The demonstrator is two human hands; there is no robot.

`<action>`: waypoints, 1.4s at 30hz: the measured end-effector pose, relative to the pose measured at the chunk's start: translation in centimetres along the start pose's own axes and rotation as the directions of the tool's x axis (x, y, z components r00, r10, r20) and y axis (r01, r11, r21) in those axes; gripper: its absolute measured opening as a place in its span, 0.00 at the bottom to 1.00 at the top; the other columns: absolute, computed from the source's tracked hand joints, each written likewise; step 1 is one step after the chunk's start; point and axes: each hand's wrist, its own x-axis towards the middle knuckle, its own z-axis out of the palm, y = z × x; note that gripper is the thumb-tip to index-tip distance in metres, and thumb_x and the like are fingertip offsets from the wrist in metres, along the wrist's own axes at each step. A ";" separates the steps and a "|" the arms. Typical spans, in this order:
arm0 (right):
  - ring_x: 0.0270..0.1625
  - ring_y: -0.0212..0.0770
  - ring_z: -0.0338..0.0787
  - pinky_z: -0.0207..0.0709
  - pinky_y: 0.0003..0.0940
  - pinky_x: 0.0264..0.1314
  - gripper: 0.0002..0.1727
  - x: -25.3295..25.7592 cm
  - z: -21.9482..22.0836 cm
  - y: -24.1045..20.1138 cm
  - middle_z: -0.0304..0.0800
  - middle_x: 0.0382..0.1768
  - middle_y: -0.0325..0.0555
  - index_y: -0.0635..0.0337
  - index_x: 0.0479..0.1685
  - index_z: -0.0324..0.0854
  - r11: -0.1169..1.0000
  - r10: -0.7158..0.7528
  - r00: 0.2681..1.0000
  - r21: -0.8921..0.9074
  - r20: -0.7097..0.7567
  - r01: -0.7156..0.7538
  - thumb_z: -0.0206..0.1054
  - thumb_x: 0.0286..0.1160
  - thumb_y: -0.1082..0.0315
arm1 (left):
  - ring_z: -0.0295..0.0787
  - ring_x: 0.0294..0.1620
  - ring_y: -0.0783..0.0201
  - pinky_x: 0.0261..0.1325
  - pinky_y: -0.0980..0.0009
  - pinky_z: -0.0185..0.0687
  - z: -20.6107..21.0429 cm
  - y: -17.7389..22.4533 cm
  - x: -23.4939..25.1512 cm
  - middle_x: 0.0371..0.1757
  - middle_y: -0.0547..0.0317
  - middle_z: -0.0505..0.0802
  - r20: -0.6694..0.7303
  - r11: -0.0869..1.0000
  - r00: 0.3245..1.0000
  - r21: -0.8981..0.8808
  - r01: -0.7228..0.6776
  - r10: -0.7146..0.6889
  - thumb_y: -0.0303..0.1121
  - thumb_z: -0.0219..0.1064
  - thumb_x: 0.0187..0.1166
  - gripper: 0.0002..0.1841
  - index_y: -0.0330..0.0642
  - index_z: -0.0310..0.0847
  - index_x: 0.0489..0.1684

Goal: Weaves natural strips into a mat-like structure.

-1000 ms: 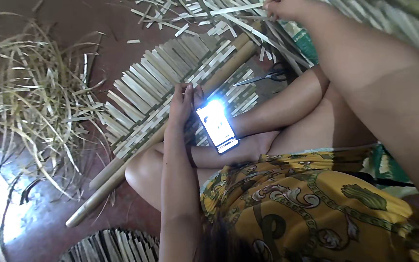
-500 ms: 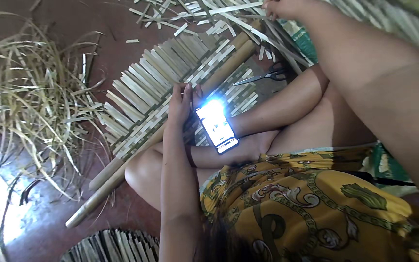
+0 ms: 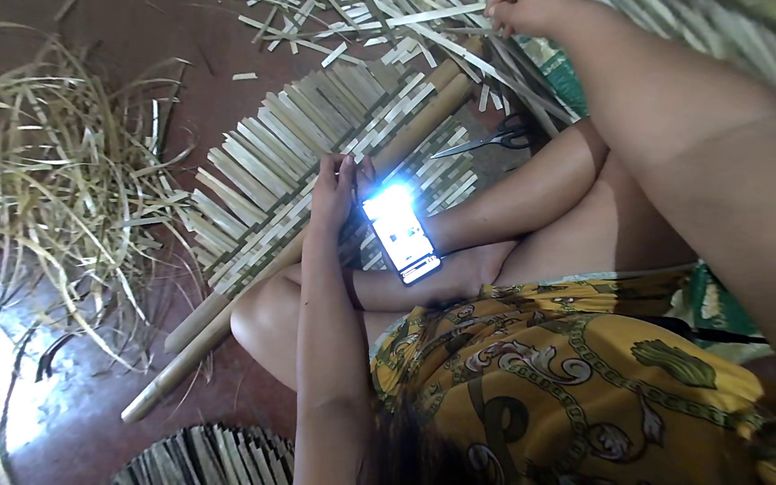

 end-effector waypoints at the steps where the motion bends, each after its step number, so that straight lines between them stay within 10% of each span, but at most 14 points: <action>1: 0.53 0.45 0.90 0.79 0.45 0.66 0.22 0.0 0.0 0.0 0.89 0.58 0.55 0.59 0.71 0.80 1.000 -0.004 1.000 0.000 -0.002 0.004 0.51 0.93 0.56 | 0.87 0.48 0.63 0.58 0.61 0.81 0.0 0.0 0.0 0.49 0.50 0.88 0.000 1.000 1.000 -0.003 -0.005 0.005 0.45 0.47 0.95 0.20 0.38 0.75 0.64; 42: 0.57 0.48 0.89 0.77 0.47 0.69 0.23 -0.3 0.0 -0.3 0.88 0.61 0.57 0.61 0.73 0.79 1.000 0.002 1.000 0.005 0.012 -0.002 0.51 0.94 0.57 | 0.87 0.47 0.63 0.57 0.61 0.82 -0.1 -0.1 0.0 0.48 0.50 0.88 -0.001 1.000 1.000 0.014 -0.016 0.016 0.45 0.47 0.95 0.20 0.37 0.74 0.64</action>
